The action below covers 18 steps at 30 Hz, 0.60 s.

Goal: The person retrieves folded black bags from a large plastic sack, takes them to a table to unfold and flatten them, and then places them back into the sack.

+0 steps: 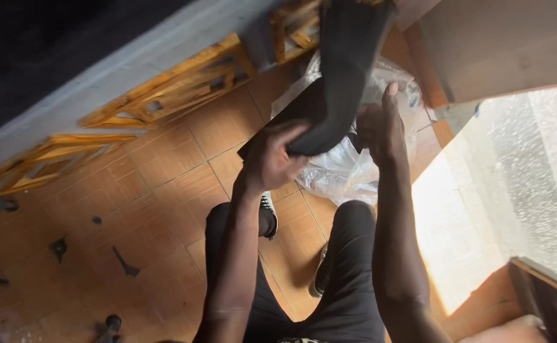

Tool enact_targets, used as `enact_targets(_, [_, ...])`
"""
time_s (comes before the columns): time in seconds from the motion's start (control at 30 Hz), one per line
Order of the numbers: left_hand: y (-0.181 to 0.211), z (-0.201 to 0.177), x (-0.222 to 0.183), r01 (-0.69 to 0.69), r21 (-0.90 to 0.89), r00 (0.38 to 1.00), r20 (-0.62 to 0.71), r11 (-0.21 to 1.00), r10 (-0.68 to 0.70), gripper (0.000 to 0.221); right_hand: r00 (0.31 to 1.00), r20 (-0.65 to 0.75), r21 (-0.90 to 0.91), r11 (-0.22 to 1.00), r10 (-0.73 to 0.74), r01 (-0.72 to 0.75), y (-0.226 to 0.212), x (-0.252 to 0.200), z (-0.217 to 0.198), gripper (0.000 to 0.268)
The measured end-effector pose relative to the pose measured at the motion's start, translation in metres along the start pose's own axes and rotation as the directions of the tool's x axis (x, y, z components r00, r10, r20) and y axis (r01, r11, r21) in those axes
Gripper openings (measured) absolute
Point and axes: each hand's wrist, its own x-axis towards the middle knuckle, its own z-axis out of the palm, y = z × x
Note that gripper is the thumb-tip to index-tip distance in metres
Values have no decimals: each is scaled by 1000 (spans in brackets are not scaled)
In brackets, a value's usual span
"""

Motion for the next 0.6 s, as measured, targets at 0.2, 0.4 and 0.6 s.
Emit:
enact_targets(0.2, [185, -15, 34, -37, 371, 921, 373, 928, -112, 45, 965, 148, -377, 915, 215, -145, -178, -143, 87, 121])
enact_targets(0.4, [304, -55, 25, -131, 518, 881, 451, 846, -139, 36, 944, 154, -300, 924, 293, -238, -106, -131, 27, 48])
enact_targets(0.6, [322, -120, -9, -53, 476, 991, 132, 878, -11, 40, 944, -191, -435, 838, 270, -328, -133, -173, 87, 41])
